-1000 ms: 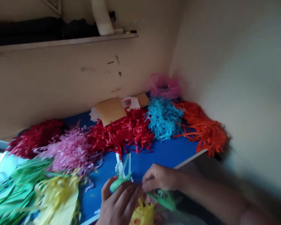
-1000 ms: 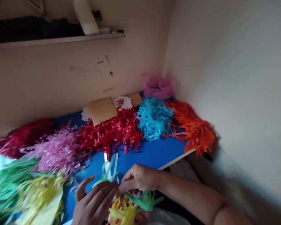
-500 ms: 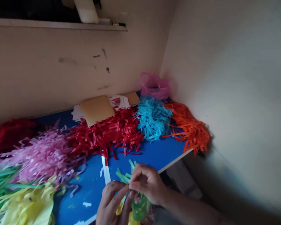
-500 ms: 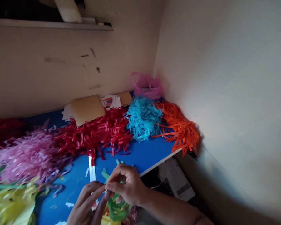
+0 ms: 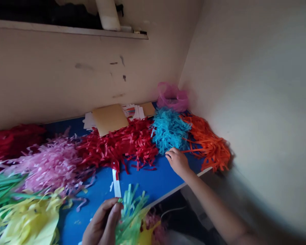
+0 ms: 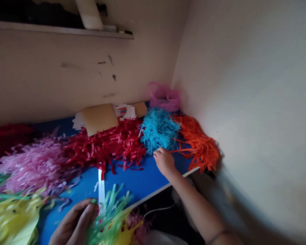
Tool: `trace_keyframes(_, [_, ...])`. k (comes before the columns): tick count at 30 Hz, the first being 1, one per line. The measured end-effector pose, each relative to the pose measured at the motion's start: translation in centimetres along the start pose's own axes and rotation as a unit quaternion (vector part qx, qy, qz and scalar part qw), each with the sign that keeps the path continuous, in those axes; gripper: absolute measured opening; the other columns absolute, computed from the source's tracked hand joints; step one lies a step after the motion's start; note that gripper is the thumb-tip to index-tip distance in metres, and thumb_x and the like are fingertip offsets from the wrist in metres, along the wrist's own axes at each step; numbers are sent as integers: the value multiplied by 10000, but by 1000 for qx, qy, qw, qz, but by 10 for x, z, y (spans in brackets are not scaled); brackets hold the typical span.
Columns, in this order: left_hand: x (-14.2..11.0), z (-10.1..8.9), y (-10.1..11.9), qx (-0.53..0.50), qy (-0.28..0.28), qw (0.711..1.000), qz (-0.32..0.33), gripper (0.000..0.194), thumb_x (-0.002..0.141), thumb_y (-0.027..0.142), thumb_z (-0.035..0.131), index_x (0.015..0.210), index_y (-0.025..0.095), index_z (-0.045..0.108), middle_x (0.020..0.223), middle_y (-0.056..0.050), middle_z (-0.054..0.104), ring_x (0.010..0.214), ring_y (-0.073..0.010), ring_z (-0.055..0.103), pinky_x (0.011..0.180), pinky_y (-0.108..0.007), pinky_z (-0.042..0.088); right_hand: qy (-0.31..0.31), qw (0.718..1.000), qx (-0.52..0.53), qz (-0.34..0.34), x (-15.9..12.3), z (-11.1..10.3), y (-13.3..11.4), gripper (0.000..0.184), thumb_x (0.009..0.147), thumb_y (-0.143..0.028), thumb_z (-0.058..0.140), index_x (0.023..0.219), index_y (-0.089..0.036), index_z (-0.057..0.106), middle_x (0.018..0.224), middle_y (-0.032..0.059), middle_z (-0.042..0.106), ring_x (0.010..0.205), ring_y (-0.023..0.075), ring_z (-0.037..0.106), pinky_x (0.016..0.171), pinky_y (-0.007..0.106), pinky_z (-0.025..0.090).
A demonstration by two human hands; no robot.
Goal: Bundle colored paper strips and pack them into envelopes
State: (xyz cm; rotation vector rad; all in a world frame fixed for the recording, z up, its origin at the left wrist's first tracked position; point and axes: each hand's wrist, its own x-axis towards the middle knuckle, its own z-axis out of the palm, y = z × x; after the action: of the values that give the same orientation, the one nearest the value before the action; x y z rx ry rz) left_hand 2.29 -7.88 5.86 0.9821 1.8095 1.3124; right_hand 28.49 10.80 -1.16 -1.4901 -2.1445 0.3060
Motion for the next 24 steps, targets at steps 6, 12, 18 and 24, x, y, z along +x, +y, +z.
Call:
trace_keyframes(6, [9, 10, -8, 52, -69, 995, 58, 353, 736, 552, 702, 762, 202, 741, 703, -31, 713, 582, -163, 636, 504, -209, 512, 33, 998, 47, 16, -13, -18, -9, 112, 880, -180, 592, 866, -186, 702, 942, 99, 731, 870, 241, 660, 807, 355, 486])
trace_keyframes(12, [8, 32, 3, 28, -118, 986, 118, 236, 837, 416, 649, 756, 210, 728, 712, -31, 711, 646, -166, 662, 582, -225, 526, -80, 939, 331, 40, -49, -27, -82, 60, 839, -230, 662, 813, -206, 711, 815, 21, 732, 755, 166, 676, 694, 253, 516])
trace_keyframes(18, [2, 35, 6, 47, -113, 981, 153, 154, 859, 318, 643, 788, 205, 722, 727, -31, 723, 654, -161, 674, 597, -231, 528, -153, 795, 569, 142, -72, -19, -128, 75, 769, -256, 729, 806, -199, 699, 797, 8, 696, 741, 150, 635, 699, 252, 499])
trace_keyframes(24, [2, 28, 7, 86, -128, 965, 212, 106, 859, 217, 626, 797, 204, 712, 731, -31, 712, 651, -145, 672, 595, -209, 516, -146, 835, 514, 133, -73, -21, -131, 57, 781, -219, 688, 817, -193, 651, 773, 2, 676, 732, 146, 630, 714, 250, 499])
